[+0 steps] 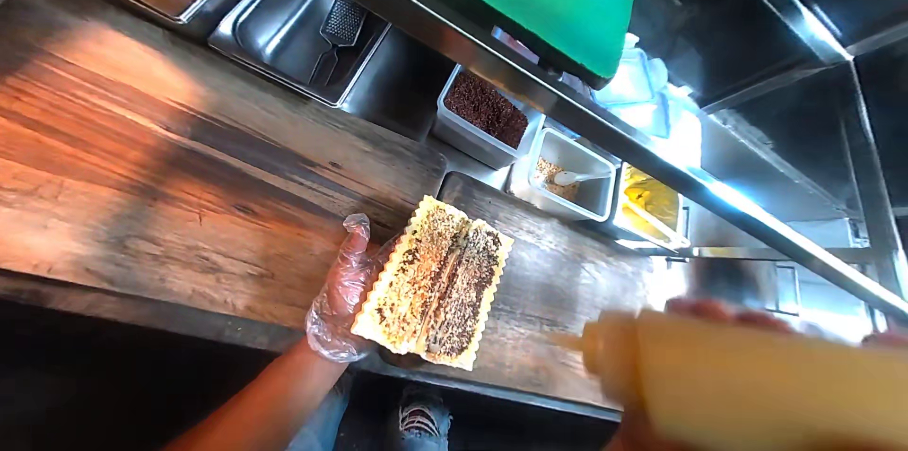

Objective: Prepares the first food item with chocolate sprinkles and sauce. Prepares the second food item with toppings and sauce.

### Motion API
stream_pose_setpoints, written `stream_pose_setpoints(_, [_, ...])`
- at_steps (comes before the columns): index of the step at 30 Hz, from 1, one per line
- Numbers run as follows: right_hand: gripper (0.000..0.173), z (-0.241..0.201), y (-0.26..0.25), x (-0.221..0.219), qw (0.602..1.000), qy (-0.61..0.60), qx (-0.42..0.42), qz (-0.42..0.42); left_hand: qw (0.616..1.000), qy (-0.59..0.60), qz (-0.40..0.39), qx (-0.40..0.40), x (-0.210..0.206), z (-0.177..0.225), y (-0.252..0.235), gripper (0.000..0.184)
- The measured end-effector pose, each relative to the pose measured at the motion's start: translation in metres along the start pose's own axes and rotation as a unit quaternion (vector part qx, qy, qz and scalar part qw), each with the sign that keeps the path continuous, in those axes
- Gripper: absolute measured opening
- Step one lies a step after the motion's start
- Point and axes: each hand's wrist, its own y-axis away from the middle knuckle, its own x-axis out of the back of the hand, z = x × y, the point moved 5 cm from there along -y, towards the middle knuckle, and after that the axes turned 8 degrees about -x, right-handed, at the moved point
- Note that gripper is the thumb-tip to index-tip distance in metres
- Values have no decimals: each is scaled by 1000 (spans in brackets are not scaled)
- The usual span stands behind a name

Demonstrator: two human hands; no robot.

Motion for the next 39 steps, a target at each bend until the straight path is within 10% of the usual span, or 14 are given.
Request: stream_pose_setpoints(39, [51, -11, -19, 18, 1000, 2, -14, 19, 1000, -4, 10, -2, -5, 1, 4, 70])
